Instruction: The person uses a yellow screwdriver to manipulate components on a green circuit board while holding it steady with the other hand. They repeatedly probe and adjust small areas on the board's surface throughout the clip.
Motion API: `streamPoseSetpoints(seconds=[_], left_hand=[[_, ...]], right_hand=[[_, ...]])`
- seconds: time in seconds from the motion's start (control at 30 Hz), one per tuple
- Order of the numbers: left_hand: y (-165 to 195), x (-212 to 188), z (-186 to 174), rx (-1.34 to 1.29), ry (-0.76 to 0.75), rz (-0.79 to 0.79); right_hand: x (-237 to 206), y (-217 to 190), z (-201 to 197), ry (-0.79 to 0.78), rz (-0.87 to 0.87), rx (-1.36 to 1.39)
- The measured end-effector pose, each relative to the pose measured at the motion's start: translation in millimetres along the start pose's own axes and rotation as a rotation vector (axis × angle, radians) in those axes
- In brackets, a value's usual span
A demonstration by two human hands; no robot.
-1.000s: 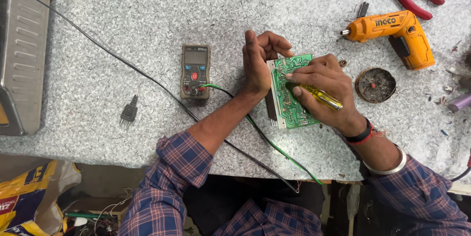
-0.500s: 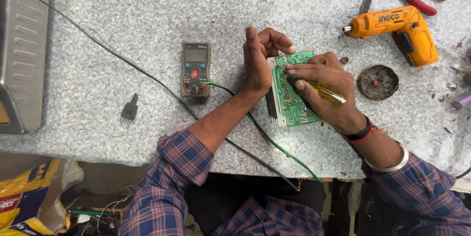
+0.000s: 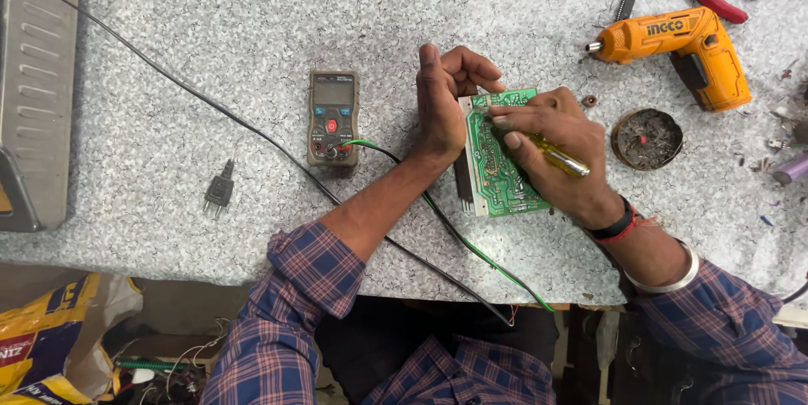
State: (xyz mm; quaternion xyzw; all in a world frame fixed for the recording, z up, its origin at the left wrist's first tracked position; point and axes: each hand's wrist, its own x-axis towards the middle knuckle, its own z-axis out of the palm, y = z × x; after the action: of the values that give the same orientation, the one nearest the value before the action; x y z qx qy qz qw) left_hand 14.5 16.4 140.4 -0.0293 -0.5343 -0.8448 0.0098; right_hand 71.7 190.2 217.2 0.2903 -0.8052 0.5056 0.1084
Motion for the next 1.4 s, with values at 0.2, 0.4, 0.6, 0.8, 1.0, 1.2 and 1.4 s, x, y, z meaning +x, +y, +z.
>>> streamPoseSetpoints(seconds=[0.2, 0.4, 0.6, 0.8, 1.0, 1.2, 1.4], left_hand=[[0.7, -0.8, -0.5, -0.012, -0.007, 0.004], [-1.0, -1.1, -1.9, 0.011, -0.004, 0.005], [-5.0, 0.0, -3.5, -0.023, -0.013, -0.014], [-2.4, -2.0, -3.1, -0.018, -0.007, -0.029], [-1.8, -1.9, -2.2, -0.005, -0.004, -0.014], [-4.1, -0.4, -3.1, 0.029, 0.007, 0.016], [-4.2, -0.5, -3.5, 0.038, 0.013, 0.020]], right_hand=[[-0.5, 2.7, 0.1, -0.017, 0.017, 0.007], [-1.2, 6.4, 1.3, -0.020, 0.028, 0.019], [-2.4, 9.0, 3.4, -0.042, 0.017, 0.034], [-2.5, 7.7, 1.3, -0.068, -0.015, 0.015], [-1.3, 7.3, 1.5, -0.065, 0.009, 0.009], [-0.7, 7.4, 2.7, -0.035, 0.031, 0.060], [-0.7, 7.9, 3.4, -0.047, 0.018, 0.044]])
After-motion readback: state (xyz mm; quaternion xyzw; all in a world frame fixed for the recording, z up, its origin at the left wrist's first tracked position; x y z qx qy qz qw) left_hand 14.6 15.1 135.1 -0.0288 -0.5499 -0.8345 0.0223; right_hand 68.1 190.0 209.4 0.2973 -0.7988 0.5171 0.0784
